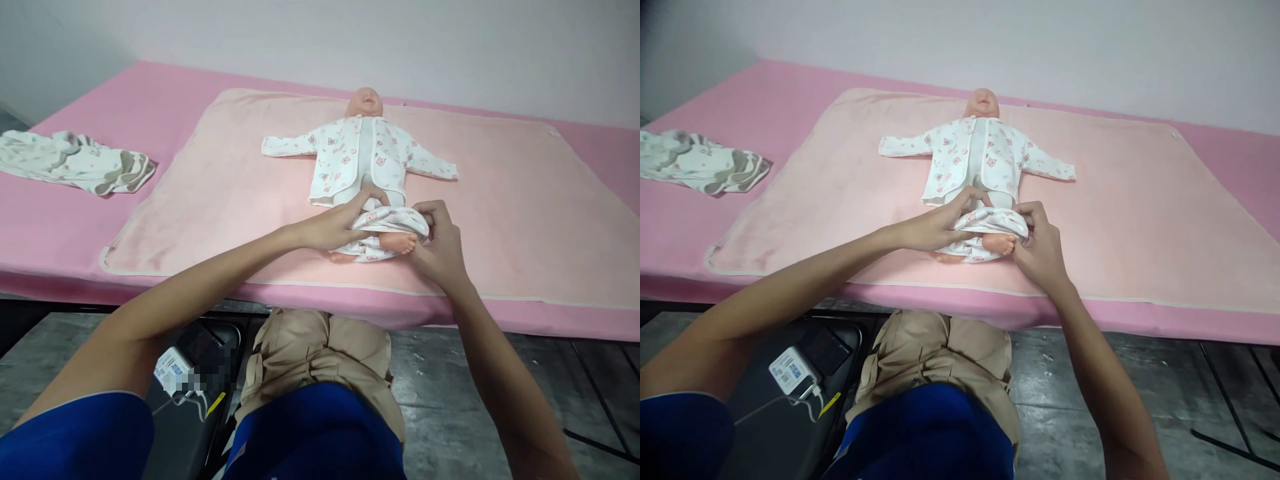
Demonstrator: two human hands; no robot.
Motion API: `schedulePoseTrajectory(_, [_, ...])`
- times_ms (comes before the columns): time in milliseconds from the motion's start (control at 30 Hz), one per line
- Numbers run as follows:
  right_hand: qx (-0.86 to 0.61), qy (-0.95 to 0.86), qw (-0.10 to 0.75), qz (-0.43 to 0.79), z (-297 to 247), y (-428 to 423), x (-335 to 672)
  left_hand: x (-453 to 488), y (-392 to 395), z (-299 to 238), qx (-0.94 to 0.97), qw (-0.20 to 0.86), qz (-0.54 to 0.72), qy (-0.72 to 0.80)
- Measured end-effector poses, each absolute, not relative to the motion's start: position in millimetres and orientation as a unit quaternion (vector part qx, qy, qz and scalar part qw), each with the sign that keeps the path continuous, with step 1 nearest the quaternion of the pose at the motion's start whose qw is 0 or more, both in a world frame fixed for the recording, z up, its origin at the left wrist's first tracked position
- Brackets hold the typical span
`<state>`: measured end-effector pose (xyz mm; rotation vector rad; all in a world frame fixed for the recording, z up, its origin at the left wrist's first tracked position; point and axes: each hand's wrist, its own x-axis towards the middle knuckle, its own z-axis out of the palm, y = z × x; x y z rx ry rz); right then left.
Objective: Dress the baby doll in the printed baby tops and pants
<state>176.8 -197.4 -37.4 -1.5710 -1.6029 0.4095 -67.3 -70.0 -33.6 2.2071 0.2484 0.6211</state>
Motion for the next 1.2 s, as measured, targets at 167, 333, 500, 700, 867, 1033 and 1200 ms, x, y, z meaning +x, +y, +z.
schedulePoseTrajectory(167, [-0.577,-0.666,0.328,0.341,-26,-167,198,-65,-71,-43,0.912,0.302,0.226,0.162])
schedulePoseTrajectory(333, [-0.537,-0.699,0.194,0.431,-3,-169,220,-83,-69,-35,0.925,0.141,0.271,0.226])
schedulePoseTrajectory(500, [-0.642,-0.701,0.26,0.174,14,-156,203,-93,-42,-18,0.88,0.109,0.294,0.356])
schedulePoseTrajectory(700, [-0.667,-0.734,0.124,-0.025,-2,-79,153,-58,-6,-14,0.877,0.101,0.18,0.434])
schedulePoseTrajectory(867, [-0.676,-0.713,0.179,-0.043,3,-63,178,-80,11,-5,0.861,0.112,0.238,0.436])
schedulePoseTrajectory(1033, [-0.771,-0.583,0.238,0.092,4,-90,274,-156,46,-14,0.74,0.23,0.26,0.576])
schedulePoseTrajectory(1200, [-0.803,-0.553,0.181,0.129,-26,-120,321,-200,56,-41,0.737,0.191,0.219,0.61])
